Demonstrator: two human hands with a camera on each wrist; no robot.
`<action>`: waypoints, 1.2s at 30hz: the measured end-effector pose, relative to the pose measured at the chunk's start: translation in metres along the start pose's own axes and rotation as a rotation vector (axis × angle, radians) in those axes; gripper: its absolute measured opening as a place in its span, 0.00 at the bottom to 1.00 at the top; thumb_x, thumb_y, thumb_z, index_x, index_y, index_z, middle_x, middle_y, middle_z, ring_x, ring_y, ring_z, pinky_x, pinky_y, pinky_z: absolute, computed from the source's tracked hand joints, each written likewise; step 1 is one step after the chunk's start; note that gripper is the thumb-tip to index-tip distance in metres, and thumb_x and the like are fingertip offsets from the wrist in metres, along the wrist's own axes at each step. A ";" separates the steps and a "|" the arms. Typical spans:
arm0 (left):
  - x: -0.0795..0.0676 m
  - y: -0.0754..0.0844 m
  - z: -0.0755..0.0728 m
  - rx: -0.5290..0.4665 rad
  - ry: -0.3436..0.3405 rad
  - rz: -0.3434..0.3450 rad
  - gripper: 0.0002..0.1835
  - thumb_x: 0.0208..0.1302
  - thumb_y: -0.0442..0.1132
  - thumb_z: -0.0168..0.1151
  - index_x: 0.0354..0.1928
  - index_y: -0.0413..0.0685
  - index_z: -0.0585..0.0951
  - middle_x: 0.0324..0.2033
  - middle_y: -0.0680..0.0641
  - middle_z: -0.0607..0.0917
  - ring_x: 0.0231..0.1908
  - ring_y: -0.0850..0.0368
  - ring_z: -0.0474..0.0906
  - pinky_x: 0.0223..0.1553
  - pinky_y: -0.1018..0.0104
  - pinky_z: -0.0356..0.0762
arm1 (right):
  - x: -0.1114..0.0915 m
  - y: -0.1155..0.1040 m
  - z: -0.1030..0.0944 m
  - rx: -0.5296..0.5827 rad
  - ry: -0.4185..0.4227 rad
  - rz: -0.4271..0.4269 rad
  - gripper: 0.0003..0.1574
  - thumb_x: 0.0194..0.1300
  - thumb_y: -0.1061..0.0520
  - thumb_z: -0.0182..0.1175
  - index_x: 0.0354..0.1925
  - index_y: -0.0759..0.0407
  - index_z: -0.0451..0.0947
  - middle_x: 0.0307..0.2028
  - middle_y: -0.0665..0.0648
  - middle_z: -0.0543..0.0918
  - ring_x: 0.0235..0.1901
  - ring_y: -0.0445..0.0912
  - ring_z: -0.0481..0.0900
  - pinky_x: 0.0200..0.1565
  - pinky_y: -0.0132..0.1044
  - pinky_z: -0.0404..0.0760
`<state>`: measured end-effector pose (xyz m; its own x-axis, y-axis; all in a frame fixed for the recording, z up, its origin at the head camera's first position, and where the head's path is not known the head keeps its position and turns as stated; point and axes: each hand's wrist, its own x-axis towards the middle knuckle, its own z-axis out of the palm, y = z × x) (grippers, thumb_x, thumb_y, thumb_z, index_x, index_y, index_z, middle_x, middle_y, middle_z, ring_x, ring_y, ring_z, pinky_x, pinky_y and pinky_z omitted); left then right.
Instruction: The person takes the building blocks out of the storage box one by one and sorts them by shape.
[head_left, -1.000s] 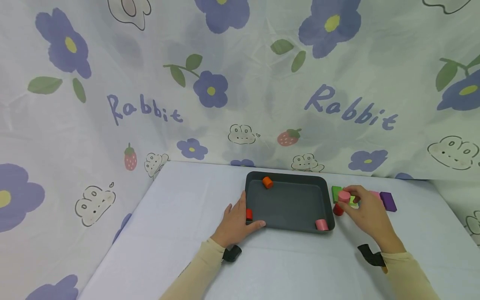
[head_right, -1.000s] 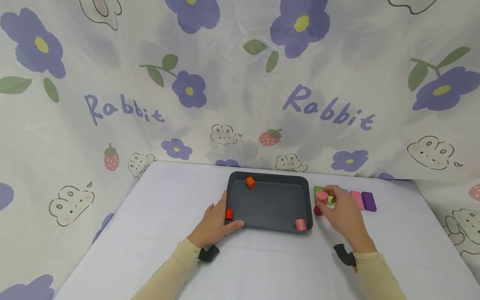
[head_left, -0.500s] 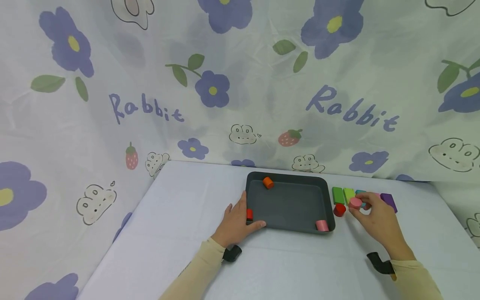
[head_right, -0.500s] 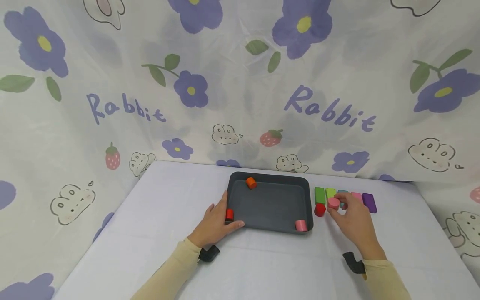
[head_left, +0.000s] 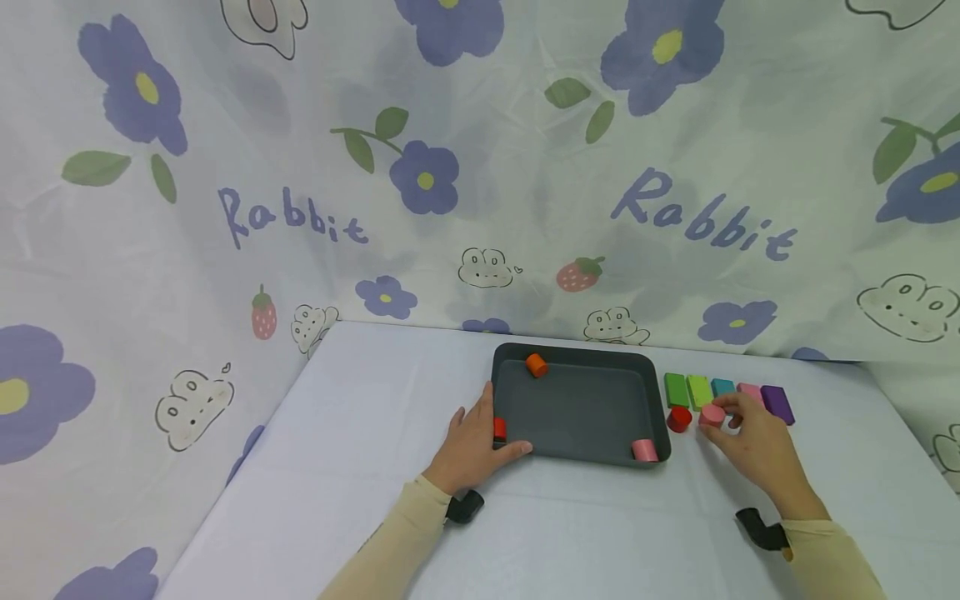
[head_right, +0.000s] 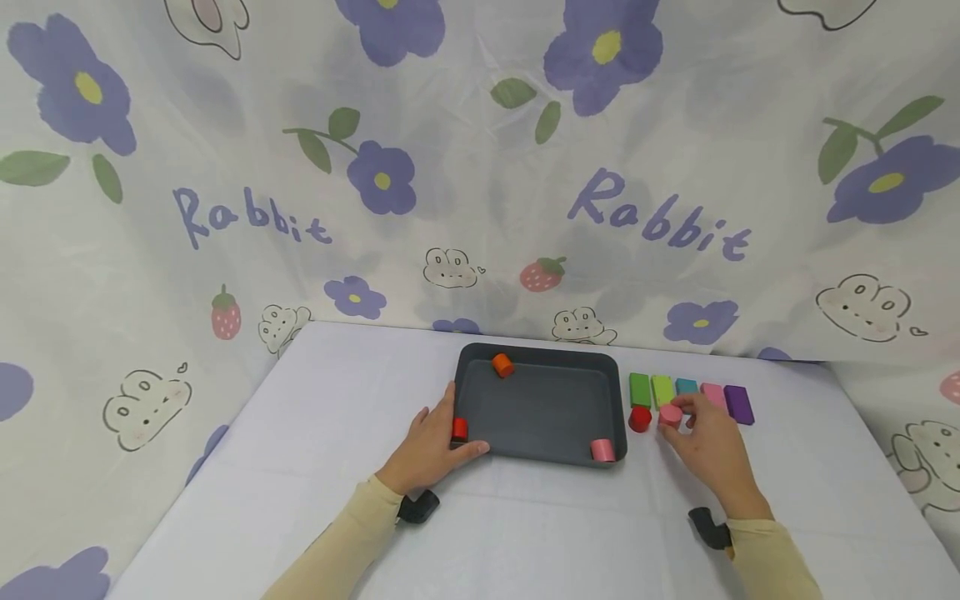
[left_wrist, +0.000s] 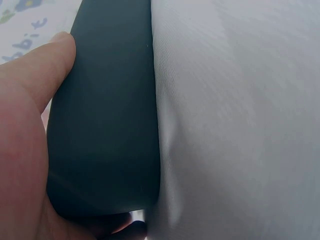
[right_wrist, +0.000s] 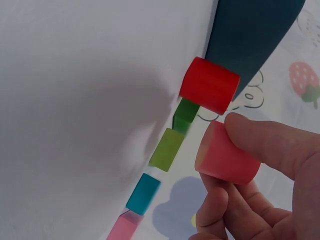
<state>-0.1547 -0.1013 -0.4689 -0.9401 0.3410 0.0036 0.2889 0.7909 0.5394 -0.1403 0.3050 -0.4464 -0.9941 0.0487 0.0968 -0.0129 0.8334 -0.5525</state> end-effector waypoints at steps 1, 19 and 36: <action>0.000 0.000 0.000 -0.001 0.000 -0.001 0.62 0.63 0.71 0.60 0.78 0.33 0.43 0.76 0.37 0.57 0.74 0.43 0.59 0.71 0.36 0.48 | 0.000 0.000 0.000 0.001 -0.011 0.009 0.29 0.60 0.56 0.72 0.53 0.70 0.74 0.42 0.70 0.81 0.40 0.60 0.73 0.29 0.39 0.74; 0.000 -0.001 0.002 -0.005 0.008 -0.004 0.62 0.62 0.71 0.60 0.79 0.34 0.43 0.76 0.38 0.57 0.74 0.43 0.58 0.71 0.36 0.48 | 0.013 0.007 0.001 -0.012 -0.116 0.054 0.28 0.58 0.55 0.74 0.50 0.71 0.75 0.39 0.68 0.81 0.41 0.61 0.74 0.30 0.39 0.78; 0.001 0.000 0.002 0.005 0.007 -0.002 0.62 0.62 0.71 0.59 0.79 0.34 0.44 0.76 0.38 0.57 0.74 0.43 0.59 0.71 0.35 0.49 | 0.020 0.010 -0.001 -0.018 -0.173 0.057 0.28 0.58 0.56 0.74 0.48 0.72 0.74 0.37 0.65 0.81 0.38 0.57 0.75 0.32 0.41 0.78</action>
<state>-0.1556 -0.1000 -0.4703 -0.9419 0.3357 0.0085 0.2878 0.7941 0.5353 -0.1598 0.3148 -0.4488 -0.9969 0.0020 -0.0790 0.0443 0.8416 -0.5383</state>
